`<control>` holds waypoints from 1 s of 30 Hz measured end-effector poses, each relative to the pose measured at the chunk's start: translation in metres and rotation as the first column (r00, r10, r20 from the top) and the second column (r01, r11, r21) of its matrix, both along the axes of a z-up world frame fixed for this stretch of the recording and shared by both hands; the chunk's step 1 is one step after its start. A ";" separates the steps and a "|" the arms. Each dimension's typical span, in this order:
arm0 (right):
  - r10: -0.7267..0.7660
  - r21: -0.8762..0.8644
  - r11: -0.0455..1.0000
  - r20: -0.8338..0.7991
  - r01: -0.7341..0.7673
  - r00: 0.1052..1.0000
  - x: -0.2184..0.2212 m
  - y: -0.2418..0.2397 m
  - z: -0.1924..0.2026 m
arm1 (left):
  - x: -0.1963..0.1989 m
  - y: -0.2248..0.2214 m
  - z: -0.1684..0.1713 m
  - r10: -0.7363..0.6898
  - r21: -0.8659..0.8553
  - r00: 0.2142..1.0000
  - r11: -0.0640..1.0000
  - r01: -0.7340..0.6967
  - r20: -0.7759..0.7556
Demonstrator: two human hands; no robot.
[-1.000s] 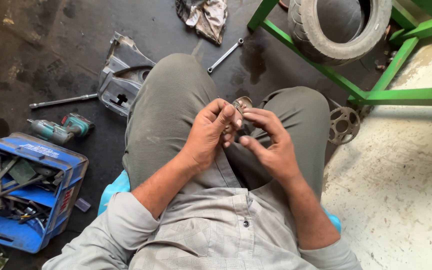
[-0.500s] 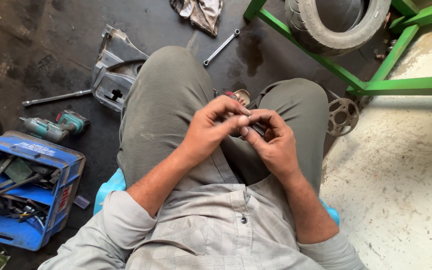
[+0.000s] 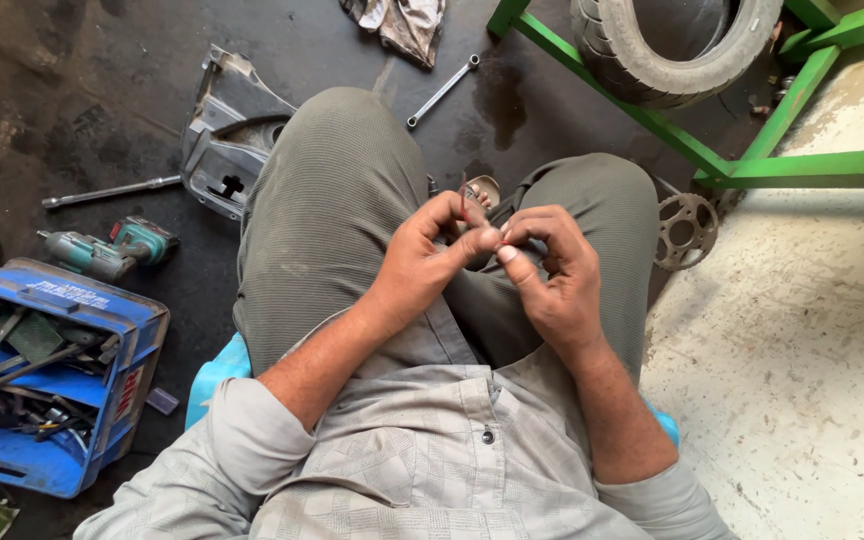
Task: Inspecting and repairing electrical wiring and components of a scooter.
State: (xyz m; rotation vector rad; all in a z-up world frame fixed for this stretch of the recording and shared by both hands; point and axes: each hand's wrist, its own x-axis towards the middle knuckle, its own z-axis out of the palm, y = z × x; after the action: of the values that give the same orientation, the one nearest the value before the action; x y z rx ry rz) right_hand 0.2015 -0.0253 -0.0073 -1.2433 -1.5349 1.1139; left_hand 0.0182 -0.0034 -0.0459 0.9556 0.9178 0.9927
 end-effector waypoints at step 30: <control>-0.352 -0.595 0.763 -0.710 -0.252 0.610 -0.007 -0.011 -0.023 | -0.002 -0.006 0.004 -0.055 0.150 0.998 0.987 0.050 0.032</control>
State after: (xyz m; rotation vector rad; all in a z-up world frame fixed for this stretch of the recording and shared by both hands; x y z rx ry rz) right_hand 0.1950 -0.0366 -0.0305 -0.9322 -0.3792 1.9292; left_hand 0.0160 -0.0097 -0.0416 1.0787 0.7927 1.0416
